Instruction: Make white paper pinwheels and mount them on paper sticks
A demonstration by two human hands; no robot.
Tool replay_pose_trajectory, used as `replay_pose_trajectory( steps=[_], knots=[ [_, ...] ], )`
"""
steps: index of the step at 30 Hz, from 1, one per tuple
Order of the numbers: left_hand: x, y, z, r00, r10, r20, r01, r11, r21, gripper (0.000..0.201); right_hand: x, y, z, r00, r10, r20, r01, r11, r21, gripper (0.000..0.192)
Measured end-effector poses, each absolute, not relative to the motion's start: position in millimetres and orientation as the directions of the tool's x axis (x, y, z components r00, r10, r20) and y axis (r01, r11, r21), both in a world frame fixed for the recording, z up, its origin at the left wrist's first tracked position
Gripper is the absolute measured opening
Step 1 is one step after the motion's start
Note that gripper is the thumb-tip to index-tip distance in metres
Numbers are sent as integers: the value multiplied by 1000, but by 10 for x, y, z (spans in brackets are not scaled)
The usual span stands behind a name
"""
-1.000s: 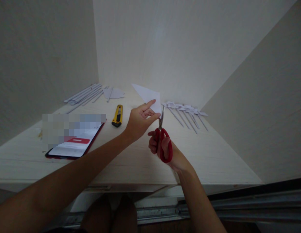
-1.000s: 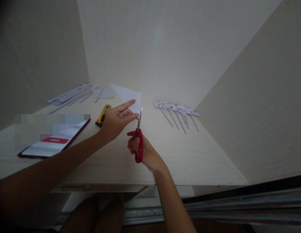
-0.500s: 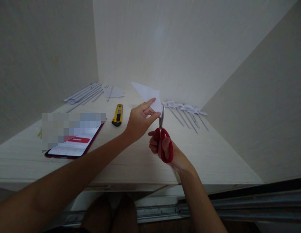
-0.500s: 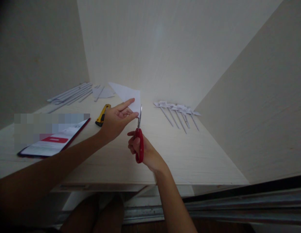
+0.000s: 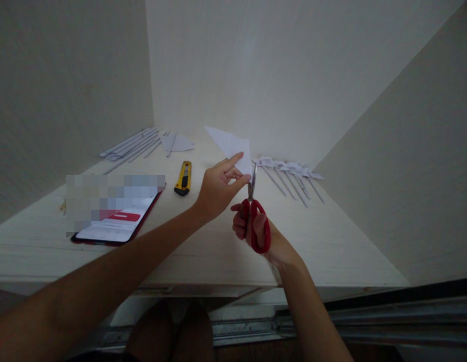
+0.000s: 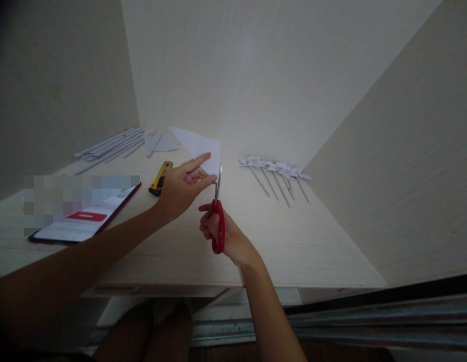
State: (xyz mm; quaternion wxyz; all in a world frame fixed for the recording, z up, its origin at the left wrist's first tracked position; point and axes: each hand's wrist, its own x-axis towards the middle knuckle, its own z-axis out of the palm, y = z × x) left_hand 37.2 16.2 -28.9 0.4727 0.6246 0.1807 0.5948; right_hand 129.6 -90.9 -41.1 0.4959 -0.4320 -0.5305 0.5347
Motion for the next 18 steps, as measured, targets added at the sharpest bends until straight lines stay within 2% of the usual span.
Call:
replay_pose_trajectory(
  steps=[18],
  knots=[
    [359,160,-306,216,770,600,-294,-535,792,56,1316,-901,-425,-129,990,52,-47,47,-998,53]
  ],
)
